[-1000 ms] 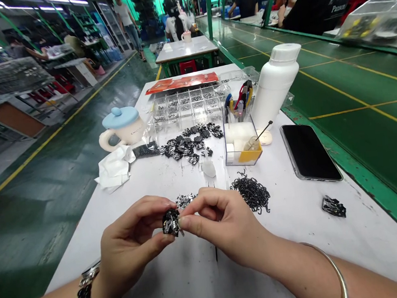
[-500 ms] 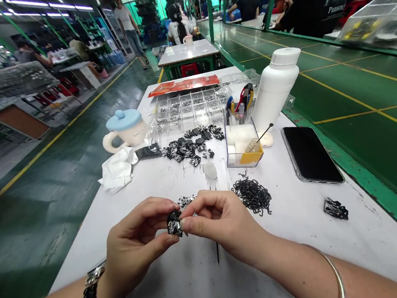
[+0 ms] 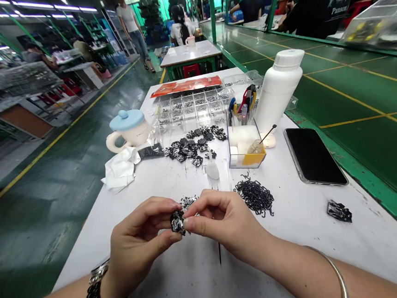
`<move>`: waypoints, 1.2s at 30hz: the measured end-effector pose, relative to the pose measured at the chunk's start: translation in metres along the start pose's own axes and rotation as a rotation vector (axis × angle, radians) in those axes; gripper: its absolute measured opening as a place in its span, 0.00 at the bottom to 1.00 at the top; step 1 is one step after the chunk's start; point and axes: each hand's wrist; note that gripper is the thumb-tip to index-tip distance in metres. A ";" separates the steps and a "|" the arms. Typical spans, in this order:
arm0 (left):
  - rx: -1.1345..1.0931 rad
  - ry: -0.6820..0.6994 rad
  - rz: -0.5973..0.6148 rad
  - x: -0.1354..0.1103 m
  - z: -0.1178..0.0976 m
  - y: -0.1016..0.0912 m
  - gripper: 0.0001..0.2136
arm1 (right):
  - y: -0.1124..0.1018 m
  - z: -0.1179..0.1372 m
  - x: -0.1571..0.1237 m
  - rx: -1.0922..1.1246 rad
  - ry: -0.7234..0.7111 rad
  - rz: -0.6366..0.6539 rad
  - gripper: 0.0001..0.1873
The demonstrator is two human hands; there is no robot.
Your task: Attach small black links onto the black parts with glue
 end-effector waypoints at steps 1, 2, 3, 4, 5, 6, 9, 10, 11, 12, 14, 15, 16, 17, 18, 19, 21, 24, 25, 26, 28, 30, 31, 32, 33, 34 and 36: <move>-0.001 -0.003 -0.003 0.000 0.000 0.000 0.15 | 0.000 0.000 0.000 -0.002 0.001 -0.002 0.07; -0.003 -0.004 -0.007 0.000 -0.001 0.000 0.15 | 0.001 0.000 0.000 0.005 0.002 -0.001 0.07; -0.005 -0.006 -0.011 0.000 -0.001 0.000 0.14 | 0.001 0.000 0.000 0.020 0.000 0.006 0.07; -0.009 -0.009 -0.013 0.000 -0.001 0.000 0.14 | 0.001 0.000 0.000 0.037 -0.006 0.013 0.07; -0.012 -0.013 -0.014 0.000 -0.001 0.001 0.15 | 0.002 0.000 0.000 0.048 -0.016 0.023 0.06; -0.018 -0.016 -0.014 0.000 -0.002 0.001 0.15 | 0.002 0.000 0.000 0.052 -0.026 0.032 0.05; -0.034 -0.036 -0.019 0.001 -0.003 0.002 0.14 | 0.001 0.001 0.000 0.013 -0.062 0.039 0.04; -0.039 -0.042 -0.023 0.001 -0.003 0.002 0.14 | 0.000 0.002 0.000 -0.015 -0.073 0.037 0.04; -0.043 -0.046 -0.024 0.001 -0.004 0.002 0.14 | 0.000 0.002 0.000 -0.043 -0.085 0.034 0.04; -0.043 -0.048 -0.025 0.001 -0.004 0.002 0.14 | 0.000 0.002 0.000 -0.069 -0.093 0.032 0.04; -0.039 -0.046 -0.023 0.001 -0.003 0.002 0.14 | 0.000 0.002 -0.001 -0.092 -0.097 0.028 0.04; -0.036 -0.044 -0.021 0.001 -0.002 0.001 0.14 | 0.000 0.002 -0.001 -0.088 -0.091 0.025 0.04; -0.034 -0.044 -0.021 0.001 -0.002 0.001 0.15 | 0.000 0.002 -0.001 -0.075 -0.078 0.022 0.04; -0.032 -0.042 -0.021 0.001 -0.001 0.001 0.15 | 0.001 0.001 -0.001 -0.057 -0.062 0.020 0.05; -0.033 -0.039 -0.020 0.001 0.000 0.001 0.15 | 0.001 0.000 -0.001 -0.039 -0.047 0.022 0.05; -0.034 -0.035 -0.018 0.001 0.000 0.001 0.15 | 0.001 0.000 -0.001 -0.020 -0.034 0.026 0.06; -0.035 -0.032 -0.013 0.001 -0.001 0.001 0.15 | 0.001 -0.001 -0.001 0.023 -0.010 0.047 0.08; -0.035 -0.037 0.004 0.001 -0.003 0.001 0.15 | 0.001 -0.002 0.000 0.082 0.011 0.086 0.09; -0.038 -0.038 0.009 0.001 -0.003 0.001 0.15 | 0.001 -0.002 0.001 0.093 0.012 0.099 0.10; -0.044 -0.037 0.014 0.002 -0.004 0.001 0.15 | 0.001 -0.001 0.002 0.098 0.010 0.112 0.10; -0.057 -0.037 0.018 0.002 -0.004 0.000 0.15 | 0.001 -0.001 0.002 0.078 -0.010 0.135 0.10; -0.067 -0.043 0.020 0.002 -0.003 0.000 0.15 | 0.001 0.000 0.002 0.034 -0.050 0.139 0.11; -0.073 -0.051 0.028 0.001 -0.003 0.000 0.15 | 0.001 0.000 0.001 0.008 -0.073 0.137 0.12; -0.086 -0.063 0.036 0.000 -0.001 0.000 0.14 | 0.001 -0.001 0.001 -0.011 -0.094 0.136 0.13; -0.117 -0.081 0.048 -0.001 0.000 0.000 0.14 | 0.000 -0.003 0.001 -0.041 -0.095 0.150 0.14; -0.151 -0.122 0.065 -0.001 0.002 0.000 0.14 | -0.001 -0.005 0.002 -0.061 -0.095 0.166 0.16; -0.171 -0.174 0.018 0.001 0.004 -0.003 0.16 | -0.003 -0.011 0.007 -0.088 -0.066 0.151 0.19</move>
Point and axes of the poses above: each hand's wrist, its own x-axis towards the middle knuckle, its own y-axis out of the palm, z = x × y, and after that the axes turned 10 degrees about -y, right-handed
